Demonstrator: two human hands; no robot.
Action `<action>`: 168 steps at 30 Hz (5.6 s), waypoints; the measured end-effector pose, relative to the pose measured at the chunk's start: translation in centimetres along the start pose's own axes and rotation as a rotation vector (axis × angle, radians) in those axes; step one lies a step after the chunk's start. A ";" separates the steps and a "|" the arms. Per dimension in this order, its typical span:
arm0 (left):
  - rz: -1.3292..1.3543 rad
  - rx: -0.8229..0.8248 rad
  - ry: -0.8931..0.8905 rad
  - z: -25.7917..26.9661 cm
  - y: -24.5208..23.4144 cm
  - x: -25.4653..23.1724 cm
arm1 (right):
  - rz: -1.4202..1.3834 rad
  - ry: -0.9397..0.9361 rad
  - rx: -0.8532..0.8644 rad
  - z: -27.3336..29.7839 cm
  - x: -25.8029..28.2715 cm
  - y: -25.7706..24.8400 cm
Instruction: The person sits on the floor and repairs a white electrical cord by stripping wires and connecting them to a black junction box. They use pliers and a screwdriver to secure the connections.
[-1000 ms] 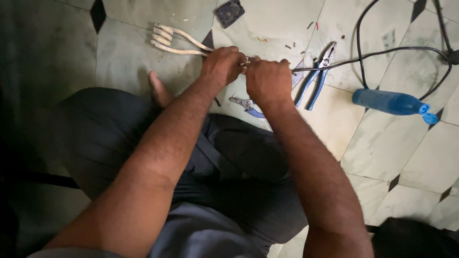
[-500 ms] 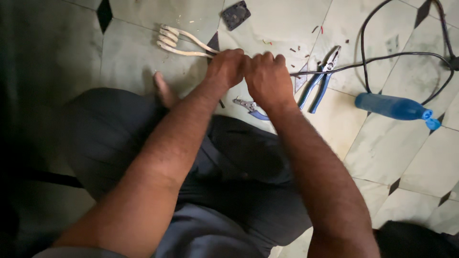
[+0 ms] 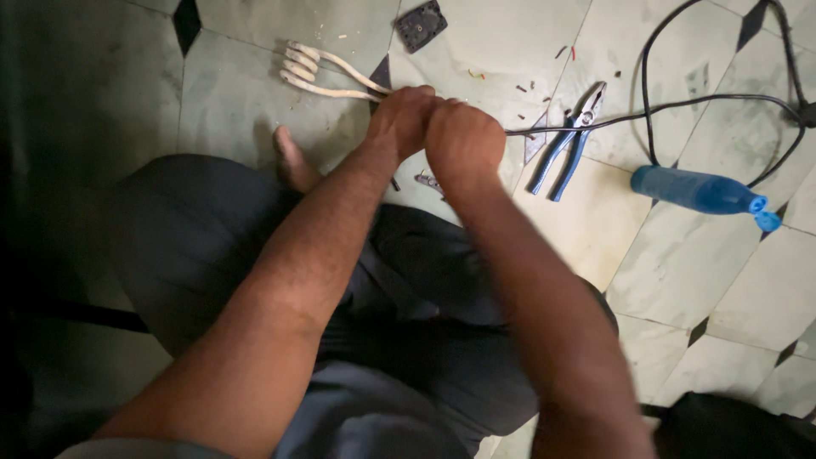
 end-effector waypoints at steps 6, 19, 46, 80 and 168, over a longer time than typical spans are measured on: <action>-0.033 0.043 -0.005 -0.9 0.8 0.5 | -0.114 0.070 -0.031 -0.9 0.3 -0.5; 0.083 -0.016 -0.032 0.6 -1.3 -0.4 | 0.316 -0.503 -0.022 2.1 -1.5 -2.3; 0.172 -0.135 0.035 0.6 -0.2 0.6 | -0.021 -0.129 0.317 -0.9 -1.0 0.9; 0.214 -0.051 -0.024 0.8 -1.1 0.0 | -0.422 0.295 0.145 -2.8 -4.6 4.6; 0.229 -0.043 0.134 0.6 -1.4 1.4 | -0.600 0.373 -0.269 4.8 -6.1 7.8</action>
Point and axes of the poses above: each hand's wrist, its own z-axis away from the middle knuckle, its own y-axis out of the palm, x = y × z, the point moved 3 cm from there along -z, towards the middle knuckle, and after that the axes turned 15 degrees about -y, right-handed, at the moved point
